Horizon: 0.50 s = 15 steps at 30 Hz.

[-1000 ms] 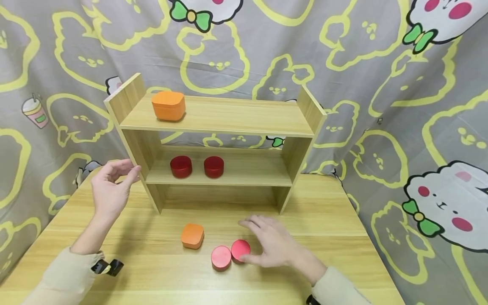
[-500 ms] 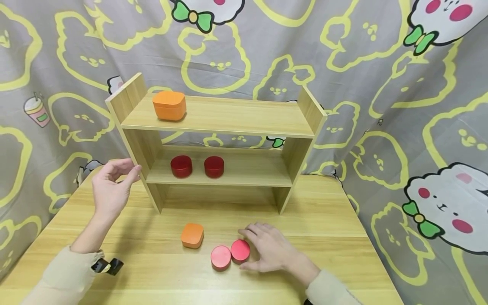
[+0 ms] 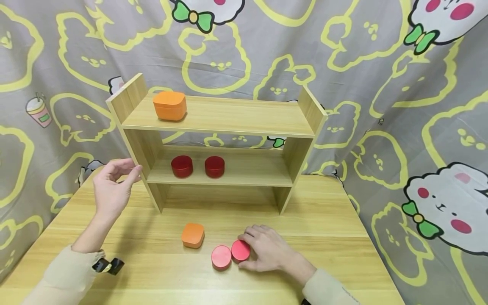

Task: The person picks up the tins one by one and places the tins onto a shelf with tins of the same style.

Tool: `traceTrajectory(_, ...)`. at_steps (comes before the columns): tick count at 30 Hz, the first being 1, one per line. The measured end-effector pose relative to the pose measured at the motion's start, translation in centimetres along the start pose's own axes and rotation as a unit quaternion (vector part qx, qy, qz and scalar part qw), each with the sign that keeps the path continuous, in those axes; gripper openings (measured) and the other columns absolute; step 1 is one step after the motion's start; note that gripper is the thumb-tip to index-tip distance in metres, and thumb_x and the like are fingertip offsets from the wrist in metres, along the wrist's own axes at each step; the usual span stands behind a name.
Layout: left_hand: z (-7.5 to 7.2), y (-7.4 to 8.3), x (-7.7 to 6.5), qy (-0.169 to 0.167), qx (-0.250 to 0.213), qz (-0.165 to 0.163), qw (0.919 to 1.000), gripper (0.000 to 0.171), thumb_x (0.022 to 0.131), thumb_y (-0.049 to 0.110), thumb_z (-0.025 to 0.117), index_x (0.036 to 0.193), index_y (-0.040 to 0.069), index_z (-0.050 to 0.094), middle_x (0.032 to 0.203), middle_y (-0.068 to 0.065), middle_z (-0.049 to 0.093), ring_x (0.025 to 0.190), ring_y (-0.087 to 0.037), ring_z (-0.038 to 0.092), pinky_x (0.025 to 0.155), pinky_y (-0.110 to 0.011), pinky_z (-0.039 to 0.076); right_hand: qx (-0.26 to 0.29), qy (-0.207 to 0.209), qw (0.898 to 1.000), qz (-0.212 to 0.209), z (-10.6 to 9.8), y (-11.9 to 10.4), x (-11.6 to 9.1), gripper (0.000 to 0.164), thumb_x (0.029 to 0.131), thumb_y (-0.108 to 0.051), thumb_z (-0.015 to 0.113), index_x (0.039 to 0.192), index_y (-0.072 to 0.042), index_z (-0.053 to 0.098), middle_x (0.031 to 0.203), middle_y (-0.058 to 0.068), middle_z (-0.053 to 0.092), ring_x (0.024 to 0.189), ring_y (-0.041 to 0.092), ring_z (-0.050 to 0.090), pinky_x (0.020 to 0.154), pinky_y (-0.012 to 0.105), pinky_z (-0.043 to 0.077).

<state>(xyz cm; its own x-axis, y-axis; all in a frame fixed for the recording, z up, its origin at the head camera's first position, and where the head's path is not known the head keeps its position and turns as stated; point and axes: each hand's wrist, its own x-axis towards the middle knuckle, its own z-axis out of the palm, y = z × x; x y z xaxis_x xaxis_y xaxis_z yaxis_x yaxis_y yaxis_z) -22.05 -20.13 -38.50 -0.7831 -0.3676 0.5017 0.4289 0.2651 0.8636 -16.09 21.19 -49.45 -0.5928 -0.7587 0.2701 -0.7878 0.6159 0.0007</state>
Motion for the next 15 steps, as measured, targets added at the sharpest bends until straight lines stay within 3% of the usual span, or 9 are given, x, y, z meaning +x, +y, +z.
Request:
traceTrajectory(7, 0.07, -0.03, -0.07, 0.002, -0.007, 0.001, 1.0, 0.019, 0.093, 0.001, 0.077, 0.11, -0.008, 0.071, 0.089, 0.024, 0.071, 0.078, 0.008, 0.07, 0.065, -0.008, 0.06, -0.004, 0.01, 1.0, -0.008, 0.18, 0.04, 0.03, 0.06, 0.081, -0.069, 0.08, 0.117, -0.022, 0.072, 0.102, -0.013, 0.069, 0.092, 0.004, 0.063, 0.086, 0.026, 0.06)
traceTrajectory(15, 0.11, -0.02, -0.07, 0.002, -0.009, 0.006, 0.9999, 0.02, 0.093, 0.0, 0.077, 0.11, -0.008, 0.071, 0.09, 0.024, 0.071, 0.079, 0.008, 0.07, 0.066, -0.008, 0.06, -0.017, 0.012, 1.0, -0.008, -0.21, 0.31, 0.07, 0.06, 0.078, -0.07, 0.081, 0.113, -0.022, 0.072, 0.101, -0.013, 0.069, 0.091, 0.004, 0.063, 0.087, 0.028, 0.061)
